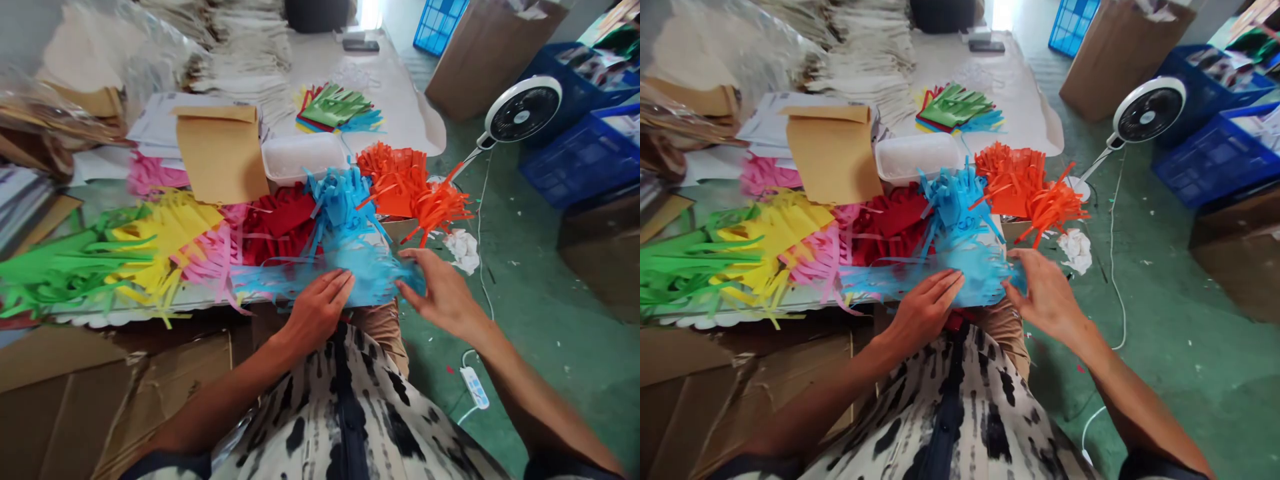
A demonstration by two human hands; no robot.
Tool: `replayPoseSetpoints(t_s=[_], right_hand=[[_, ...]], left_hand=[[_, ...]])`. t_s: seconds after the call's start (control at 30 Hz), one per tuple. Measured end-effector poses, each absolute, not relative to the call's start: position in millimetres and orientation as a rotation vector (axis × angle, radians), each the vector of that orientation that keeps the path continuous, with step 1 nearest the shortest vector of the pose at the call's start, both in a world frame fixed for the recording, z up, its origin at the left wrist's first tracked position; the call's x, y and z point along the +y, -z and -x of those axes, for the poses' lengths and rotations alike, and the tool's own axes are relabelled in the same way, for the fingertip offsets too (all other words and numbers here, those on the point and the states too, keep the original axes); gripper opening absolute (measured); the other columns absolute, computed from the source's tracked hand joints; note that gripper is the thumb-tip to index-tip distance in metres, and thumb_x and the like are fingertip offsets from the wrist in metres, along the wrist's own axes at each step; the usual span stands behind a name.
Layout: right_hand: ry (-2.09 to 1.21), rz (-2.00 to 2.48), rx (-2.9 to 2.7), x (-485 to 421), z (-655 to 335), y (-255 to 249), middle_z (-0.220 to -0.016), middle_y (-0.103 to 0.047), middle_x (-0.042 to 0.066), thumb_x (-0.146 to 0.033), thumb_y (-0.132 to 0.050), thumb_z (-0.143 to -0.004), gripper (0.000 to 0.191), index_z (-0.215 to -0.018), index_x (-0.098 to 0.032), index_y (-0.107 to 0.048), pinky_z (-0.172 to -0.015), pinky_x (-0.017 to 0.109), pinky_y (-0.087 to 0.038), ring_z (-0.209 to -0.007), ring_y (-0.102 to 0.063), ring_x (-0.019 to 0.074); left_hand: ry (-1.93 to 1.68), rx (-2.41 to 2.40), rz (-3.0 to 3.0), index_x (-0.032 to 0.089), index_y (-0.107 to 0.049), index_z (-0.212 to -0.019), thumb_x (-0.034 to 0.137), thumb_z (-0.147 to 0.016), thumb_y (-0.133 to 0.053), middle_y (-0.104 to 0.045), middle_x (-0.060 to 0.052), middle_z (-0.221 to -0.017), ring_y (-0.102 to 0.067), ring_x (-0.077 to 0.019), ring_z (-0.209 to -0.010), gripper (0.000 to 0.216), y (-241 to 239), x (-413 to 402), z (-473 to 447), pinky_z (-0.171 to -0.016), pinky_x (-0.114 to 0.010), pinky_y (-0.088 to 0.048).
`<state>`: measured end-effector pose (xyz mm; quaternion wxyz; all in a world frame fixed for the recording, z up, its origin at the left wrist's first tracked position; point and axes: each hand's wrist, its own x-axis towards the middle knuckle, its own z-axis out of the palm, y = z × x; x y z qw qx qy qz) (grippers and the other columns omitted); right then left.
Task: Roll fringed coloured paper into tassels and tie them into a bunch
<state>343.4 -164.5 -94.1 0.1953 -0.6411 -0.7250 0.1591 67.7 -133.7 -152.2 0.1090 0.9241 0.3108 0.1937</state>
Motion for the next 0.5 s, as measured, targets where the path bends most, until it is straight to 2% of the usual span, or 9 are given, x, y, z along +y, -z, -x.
replayPoseSetpoints(t_s=[0.07,0.13,0.17,0.23,0.33,0.43,0.5], right_hand=[[-0.170,1.697,-2.238,-175,-334,89,-0.158,-0.053,0.019,-0.043,-0.068,-0.092,0.064,-0.150,-0.024,-0.050,-0.116,0.064,-0.037,-0.142,-0.052,0.0406],[-0.111,1.552,-2.421,-183,-322,92,-0.164,-0.047,0.018,-0.046,-0.069,-0.093,0.073,-0.158,-0.024,-0.044,-0.125,0.067,-0.022,-0.154,-0.038,0.0410],[-0.132,1.496,-2.484,-185,-316,96,-0.162,-0.051,0.017,-0.045,-0.067,-0.096,0.070,-0.159,-0.023,-0.045,-0.126,0.065,-0.021,-0.153,-0.041,0.0392],[-0.195,1.463,-2.547,-183,-310,107,-0.149,-0.064,0.014,-0.036,-0.060,-0.102,0.054,-0.153,-0.022,-0.053,-0.123,0.059,-0.028,-0.141,-0.053,0.0344],[-0.331,1.516,-2.509,-174,-314,118,-0.134,-0.073,0.010,-0.022,-0.053,-0.104,0.036,-0.137,-0.023,-0.068,-0.107,0.049,-0.039,-0.122,-0.063,0.0287],[-0.502,1.563,-2.400,-164,-321,117,-0.127,-0.075,0.009,-0.028,-0.053,-0.106,0.028,-0.125,-0.025,-0.073,-0.096,0.042,-0.039,-0.116,-0.064,0.0268],[-0.573,1.661,-2.274,-157,-321,114,-0.115,-0.078,0.007,-0.036,-0.051,-0.108,0.028,-0.114,-0.025,-0.076,-0.089,0.038,-0.038,-0.109,-0.067,0.0256]], left_hand=[[-0.617,0.905,-2.711,0.010,-0.058,-0.148,0.010,-0.098,-0.053,-0.065,-0.018,-0.149,-0.060,-0.0328,-0.140,0.050,154,-134,-72,-0.119,-0.050,-0.053],[-0.644,0.874,-2.704,0.010,-0.063,-0.142,0.013,-0.099,-0.053,-0.067,-0.019,-0.144,-0.063,-0.0334,-0.135,0.044,152,-134,-76,-0.117,-0.049,-0.055],[-0.651,0.860,-2.702,0.010,-0.066,-0.139,0.014,-0.100,-0.054,-0.069,-0.019,-0.140,-0.065,-0.0331,-0.131,0.041,149,-134,-77,-0.115,-0.048,-0.056],[-0.656,0.870,-2.692,0.010,-0.069,-0.134,0.016,-0.101,-0.053,-0.073,-0.019,-0.130,-0.069,-0.0317,-0.123,0.037,145,-135,-76,-0.109,-0.045,-0.058],[-0.657,0.934,-2.640,0.014,-0.072,-0.127,0.016,-0.102,-0.055,-0.076,-0.014,-0.119,-0.069,-0.0283,-0.111,0.030,139,-134,-66,-0.098,-0.044,-0.061],[-0.635,1.026,-2.509,0.018,-0.073,-0.118,0.020,-0.102,-0.060,-0.078,-0.008,-0.111,-0.068,-0.0248,-0.103,0.021,132,-127,-55,-0.093,-0.040,-0.058],[-0.616,1.157,-2.405,0.019,-0.073,-0.112,0.026,-0.103,-0.062,-0.078,-0.006,-0.104,-0.068,-0.0237,-0.099,0.016,127,-121,-52,-0.089,-0.037,-0.055]])
